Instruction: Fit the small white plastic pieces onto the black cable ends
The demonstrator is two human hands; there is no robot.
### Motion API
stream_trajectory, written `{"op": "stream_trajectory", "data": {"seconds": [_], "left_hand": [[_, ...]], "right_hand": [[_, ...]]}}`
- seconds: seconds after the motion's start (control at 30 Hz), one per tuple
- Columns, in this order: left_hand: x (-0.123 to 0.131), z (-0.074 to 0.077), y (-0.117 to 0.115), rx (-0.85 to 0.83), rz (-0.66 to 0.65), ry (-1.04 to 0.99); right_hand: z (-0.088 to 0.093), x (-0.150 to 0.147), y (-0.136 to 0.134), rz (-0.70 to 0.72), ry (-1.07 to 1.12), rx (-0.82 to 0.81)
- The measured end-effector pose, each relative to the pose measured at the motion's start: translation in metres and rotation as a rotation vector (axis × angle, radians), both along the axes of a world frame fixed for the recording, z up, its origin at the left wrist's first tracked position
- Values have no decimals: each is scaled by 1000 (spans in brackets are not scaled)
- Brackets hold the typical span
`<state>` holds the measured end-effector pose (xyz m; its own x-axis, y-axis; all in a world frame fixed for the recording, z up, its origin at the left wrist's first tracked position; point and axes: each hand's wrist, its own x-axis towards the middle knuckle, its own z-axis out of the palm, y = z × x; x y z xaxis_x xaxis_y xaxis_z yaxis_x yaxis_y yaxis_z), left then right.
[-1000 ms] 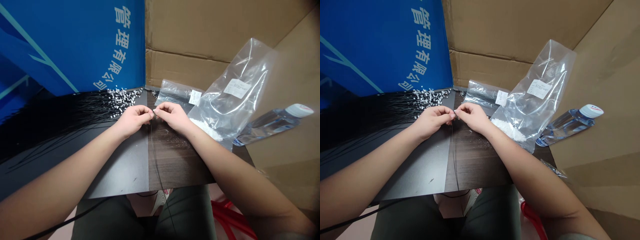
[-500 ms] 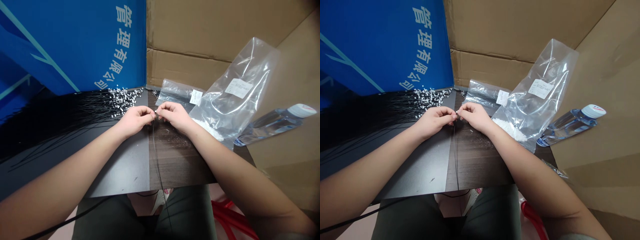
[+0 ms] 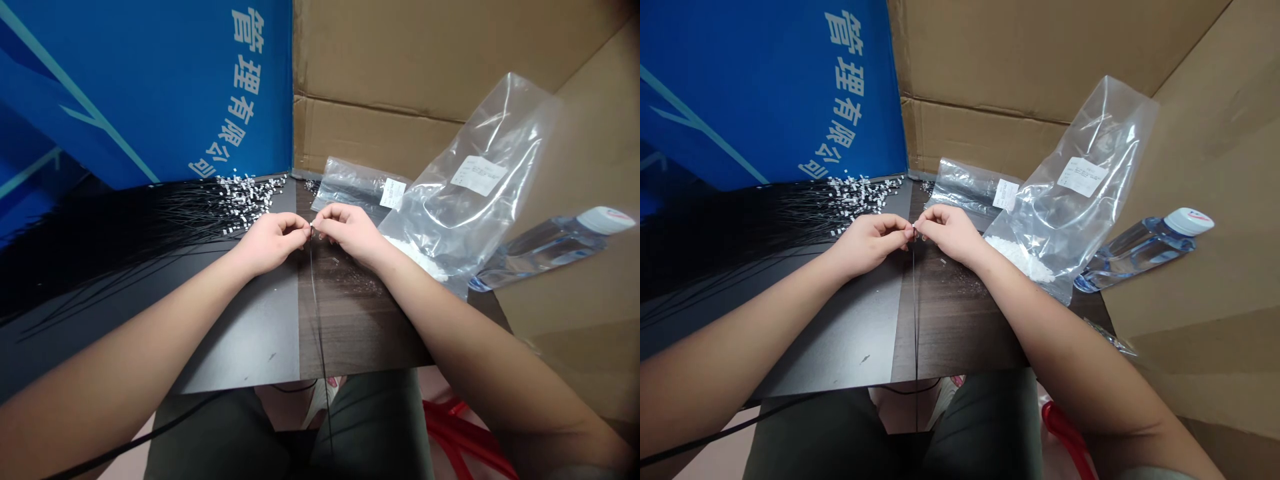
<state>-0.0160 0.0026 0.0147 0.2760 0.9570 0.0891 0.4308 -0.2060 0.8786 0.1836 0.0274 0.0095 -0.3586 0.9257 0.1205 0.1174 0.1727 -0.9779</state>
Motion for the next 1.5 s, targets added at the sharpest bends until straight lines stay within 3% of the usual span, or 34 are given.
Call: {"op": "stream_trajectory", "data": {"seconds": [0.43, 0.97, 1.5], "left_hand": [[1, 3, -2, 90, 40, 130], [3, 4, -4, 125, 65, 153], [3, 2, -2, 111, 68, 123]], "right_hand": [[-4, -1, 1, 8, -36, -3], [-1, 6, 4, 70, -213, 203], [-1, 3, 3, 64, -161, 153]]}}
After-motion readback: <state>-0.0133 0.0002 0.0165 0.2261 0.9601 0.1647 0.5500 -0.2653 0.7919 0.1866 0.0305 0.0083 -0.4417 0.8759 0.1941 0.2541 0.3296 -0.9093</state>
